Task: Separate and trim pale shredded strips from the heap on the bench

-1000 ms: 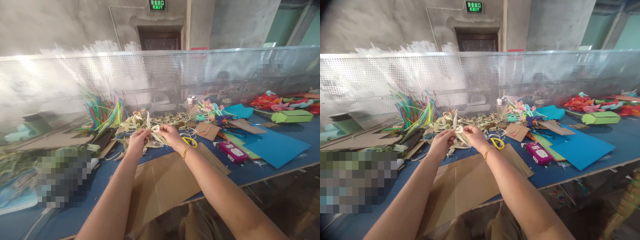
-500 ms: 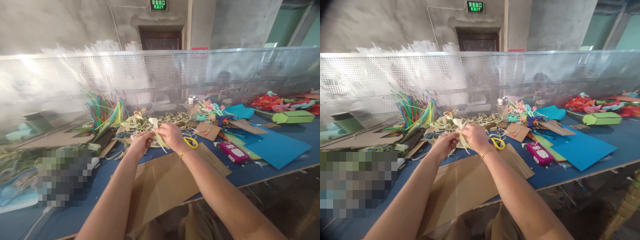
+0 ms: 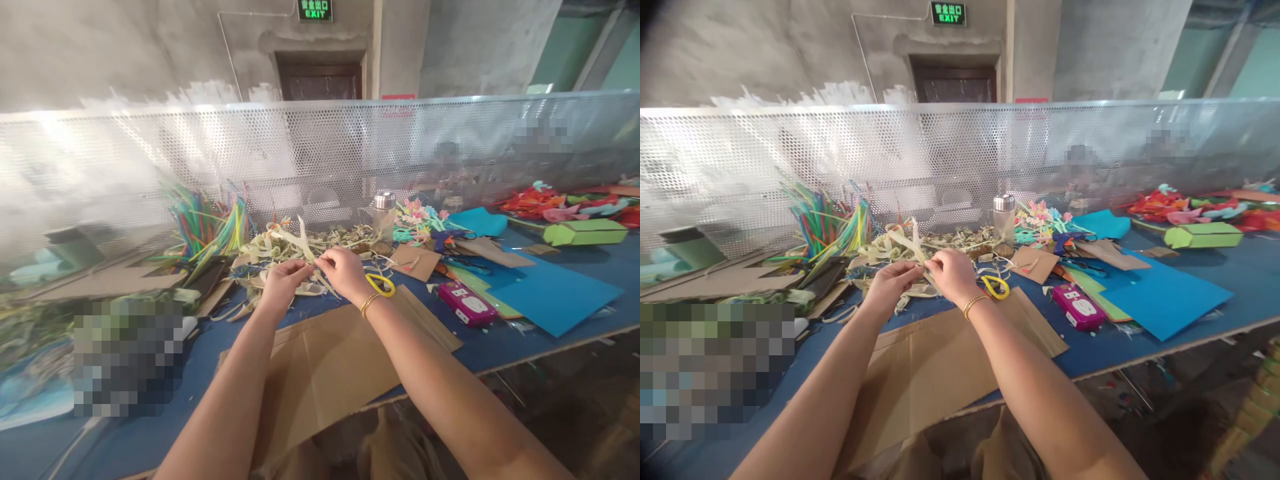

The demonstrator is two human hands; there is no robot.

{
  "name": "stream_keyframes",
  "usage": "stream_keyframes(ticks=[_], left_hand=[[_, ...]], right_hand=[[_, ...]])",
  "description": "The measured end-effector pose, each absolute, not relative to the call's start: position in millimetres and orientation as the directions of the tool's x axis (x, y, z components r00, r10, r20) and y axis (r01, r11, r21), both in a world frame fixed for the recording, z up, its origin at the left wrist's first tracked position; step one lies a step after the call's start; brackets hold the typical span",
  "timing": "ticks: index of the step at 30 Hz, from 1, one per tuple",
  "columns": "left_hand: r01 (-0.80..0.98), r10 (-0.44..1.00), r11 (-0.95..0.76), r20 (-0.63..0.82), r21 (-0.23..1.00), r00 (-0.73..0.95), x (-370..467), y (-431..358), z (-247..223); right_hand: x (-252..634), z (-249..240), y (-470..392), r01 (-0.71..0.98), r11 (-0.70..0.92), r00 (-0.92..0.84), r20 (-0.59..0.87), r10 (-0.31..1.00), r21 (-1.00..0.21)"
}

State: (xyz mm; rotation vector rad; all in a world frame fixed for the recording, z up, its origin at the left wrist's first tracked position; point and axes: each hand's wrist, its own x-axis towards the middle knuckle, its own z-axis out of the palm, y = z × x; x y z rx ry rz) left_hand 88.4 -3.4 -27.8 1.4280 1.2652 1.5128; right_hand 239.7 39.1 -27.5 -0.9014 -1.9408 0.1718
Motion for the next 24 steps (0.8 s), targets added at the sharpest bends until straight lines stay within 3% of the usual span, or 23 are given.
stream_keyframes(ticks=[9,24], left_hand=[[0.193,0.912,-0.387,0.405,0.902,-0.06,85.1,-1.0,-31.3],[0.358,0.848,-0.449,0.517,0.819,-0.12,79.5,7.0,-36.3]], right_hand=[[233.0,-34.3,41.7,0.361,0.476,-0.164,0.448,0.879,-0.802],[226.6,-36.6,41.1,0.066,0.324,-0.175,0.309,0.935,-0.944]])
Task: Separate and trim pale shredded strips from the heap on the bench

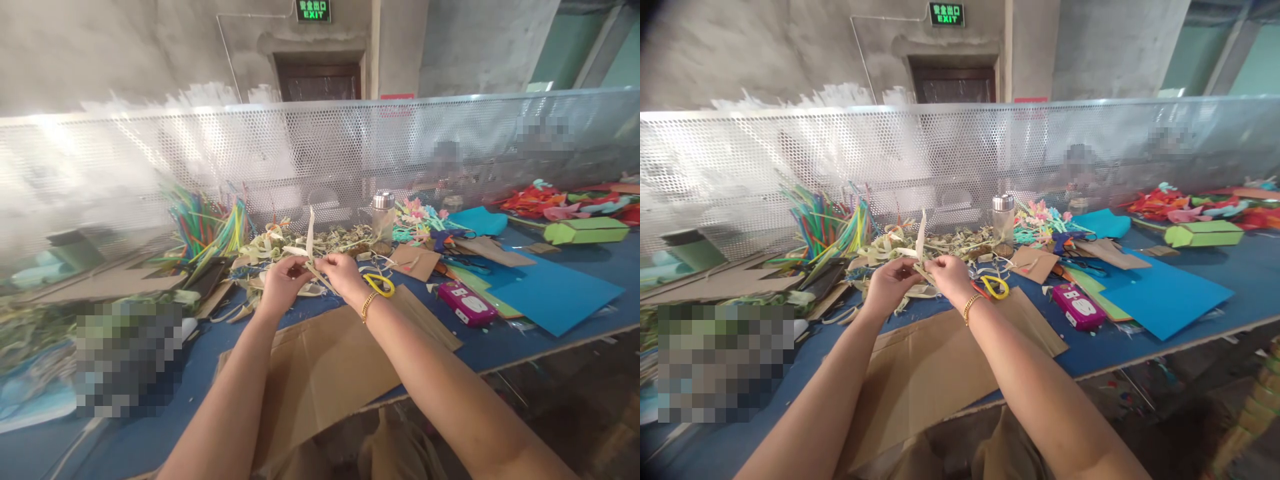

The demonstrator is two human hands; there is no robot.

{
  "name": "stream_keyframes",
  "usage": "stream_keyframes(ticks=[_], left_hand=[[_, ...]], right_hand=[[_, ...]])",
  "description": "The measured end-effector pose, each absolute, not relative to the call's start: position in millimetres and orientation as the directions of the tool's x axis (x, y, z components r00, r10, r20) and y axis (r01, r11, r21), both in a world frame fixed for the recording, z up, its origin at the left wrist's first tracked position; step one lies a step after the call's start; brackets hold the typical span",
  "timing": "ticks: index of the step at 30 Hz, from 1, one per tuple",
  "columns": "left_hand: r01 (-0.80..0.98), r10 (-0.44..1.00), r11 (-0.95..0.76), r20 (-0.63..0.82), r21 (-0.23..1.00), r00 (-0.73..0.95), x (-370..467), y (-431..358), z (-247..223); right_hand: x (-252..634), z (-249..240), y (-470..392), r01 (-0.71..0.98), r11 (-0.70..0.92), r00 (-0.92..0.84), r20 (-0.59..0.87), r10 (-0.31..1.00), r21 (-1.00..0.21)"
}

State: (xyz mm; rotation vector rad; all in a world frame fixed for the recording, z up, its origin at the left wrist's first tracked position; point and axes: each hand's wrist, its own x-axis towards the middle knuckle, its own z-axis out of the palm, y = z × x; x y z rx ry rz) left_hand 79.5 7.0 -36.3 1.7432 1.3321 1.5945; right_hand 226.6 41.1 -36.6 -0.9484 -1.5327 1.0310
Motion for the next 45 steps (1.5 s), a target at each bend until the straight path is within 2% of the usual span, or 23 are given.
stream_keyframes(ticks=[4,9,15,17,20,26,32,36,40,43,45], left_hand=[[0.34,0.842,-0.46,0.525,0.82,-0.128,80.1,6.4,-36.1],[0.279,0.828,-0.506,0.551,0.816,-0.108,86.3,2.1,-33.5],[0.271,0.842,-0.483,0.527,0.833,-0.119,92.5,-1.4,-30.9],[0.271,0.85,-0.479,0.518,0.835,-0.095,91.7,-2.5,-29.9],[0.271,0.855,-0.476,0.512,0.837,-0.08,89.8,-4.0,-28.9],[0.287,0.865,-0.442,0.489,0.85,-0.115,92.0,-3.5,-29.2],[0.288,0.88,-0.421,0.464,0.86,-0.1,92.0,-2.7,-28.6],[0.31,0.873,-0.398,0.46,0.863,-0.162,91.4,-4.2,-26.7],[0.257,0.878,-0.375,0.43,0.891,-0.209,91.7,-5.3,-24.8],[0.213,0.9,-0.364,0.401,0.907,-0.17,92.5,-5.7,-24.7],[0.208,0.91,-0.359,0.39,0.91,-0.137,93.1,-5.6,-25.8]], right_hand=[[224.4,-36.5,39.9,-0.074,0.226,-0.21,0.236,0.949,-0.971],[221.3,-39.8,43.4,-0.261,0.146,-0.257,0.215,0.942,-0.954],[221.1,-35.5,40.3,-0.379,0.02,-0.297,0.142,0.944,-0.925],[221.9,-33.4,37.6,-0.373,0.022,-0.298,0.142,0.944,-0.928],[222.6,-33.4,36.0,-0.318,0.108,-0.254,0.194,0.948,-0.942],[222.0,-38.5,37.6,-0.057,0.313,-0.133,0.318,0.939,-0.948],[221.7,-38.7,35.3,-0.009,0.309,-0.121,0.308,0.944,-0.951],[219.6,-41.4,35.6,0.042,0.36,-0.089,0.355,0.931,-0.932],[221.1,-42.0,40.1,0.007,0.308,-0.003,0.308,0.951,-0.951],[224.9,-39.2,42.7,-0.095,0.232,-0.121,0.242,0.963,-0.968],[226.2,-37.2,43.3,-0.165,0.222,-0.196,0.252,0.948,-0.961]])
